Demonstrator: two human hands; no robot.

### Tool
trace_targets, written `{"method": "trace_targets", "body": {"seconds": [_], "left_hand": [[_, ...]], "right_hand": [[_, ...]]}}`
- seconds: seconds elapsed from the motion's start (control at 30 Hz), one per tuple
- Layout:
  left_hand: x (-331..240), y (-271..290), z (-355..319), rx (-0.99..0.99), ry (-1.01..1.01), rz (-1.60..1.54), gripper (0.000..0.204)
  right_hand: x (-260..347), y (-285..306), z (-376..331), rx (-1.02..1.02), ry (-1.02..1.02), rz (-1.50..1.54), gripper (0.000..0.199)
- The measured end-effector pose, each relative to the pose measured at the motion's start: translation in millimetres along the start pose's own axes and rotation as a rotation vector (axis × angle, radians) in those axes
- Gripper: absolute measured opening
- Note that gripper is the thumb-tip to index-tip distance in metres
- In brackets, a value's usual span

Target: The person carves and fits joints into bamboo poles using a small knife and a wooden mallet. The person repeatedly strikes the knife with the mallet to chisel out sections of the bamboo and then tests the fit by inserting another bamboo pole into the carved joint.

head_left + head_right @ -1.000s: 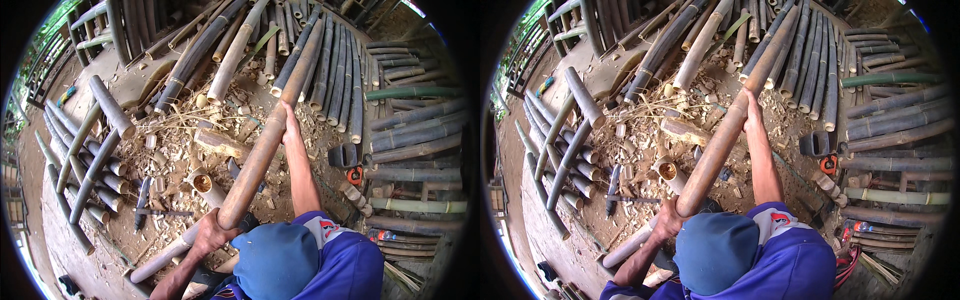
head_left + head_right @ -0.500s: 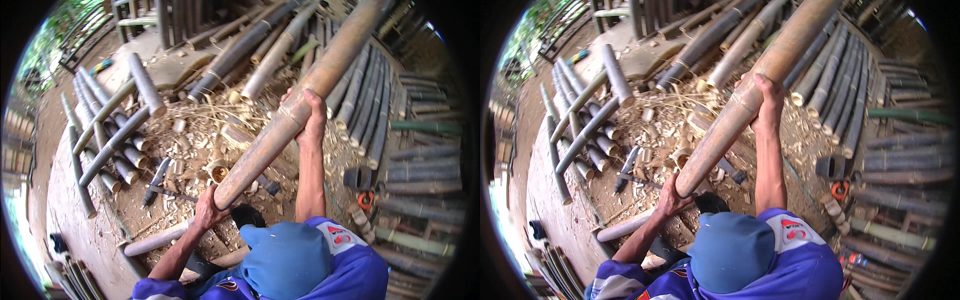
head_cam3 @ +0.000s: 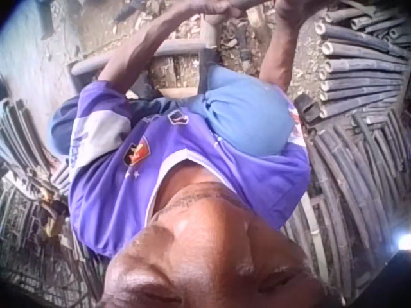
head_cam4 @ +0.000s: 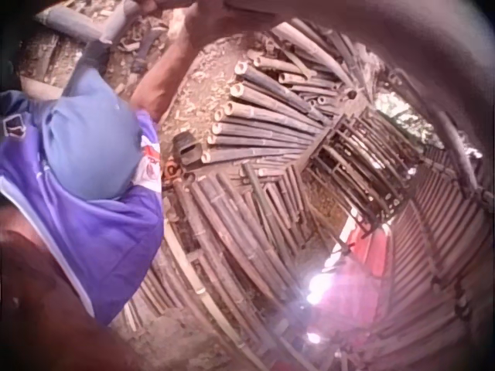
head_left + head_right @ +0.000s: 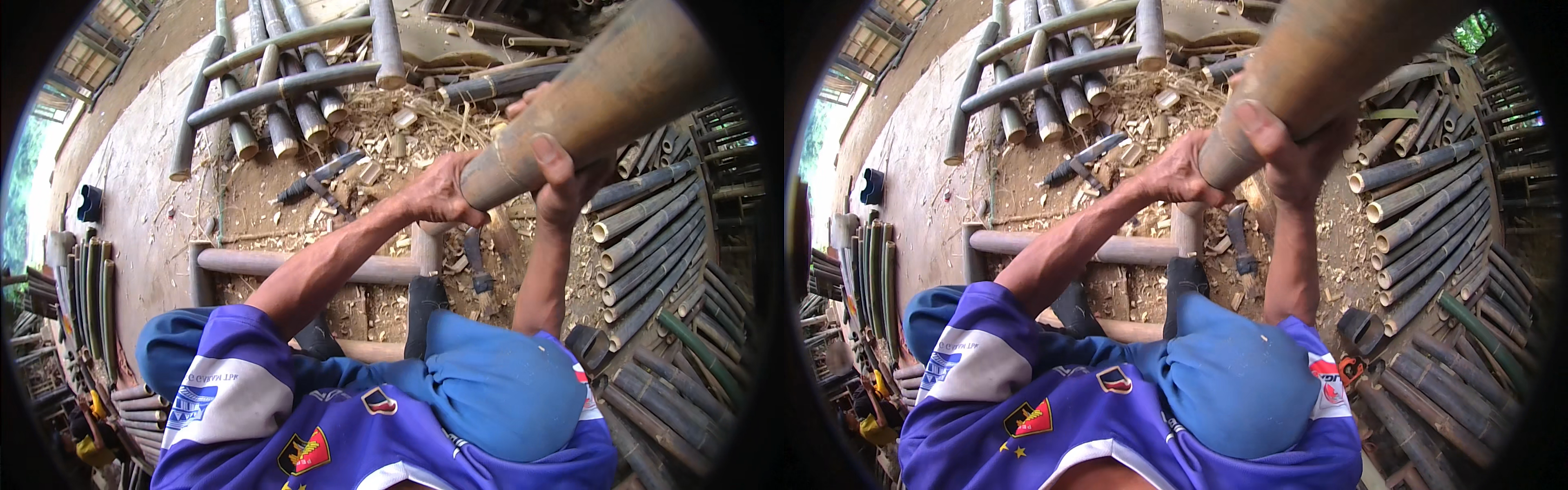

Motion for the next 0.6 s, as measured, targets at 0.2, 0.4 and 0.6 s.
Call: {"method": "trace_targets", "body": {"seconds": [0.2,0.4,0.6], "left_hand": [[-2,24,-21,-0.162,-0.042,0.124,0.048],[17,28,-27,-0.157,-0.047,0.091,0.050],[-6,20,-27,-0.128,0.062,0.417,0.089]], "right_hand": [[-3,-33,-4,0.154,0.026,-0.070,0.065],[-9,-37,-15,0.126,0.042,-0.101,0.071],[2,-23,-26,0.135,-0.101,-0.101,0.085]]}}
Point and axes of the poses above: each hand's wrist, its own z-axis towards the middle knuckle, its own y-axis out of the back of the hand, x = y × z, the point moved 8 cm from there along z, towards the middle knuckle, and after that the axes turned 13 degrees about y, right-handed, at the moved point
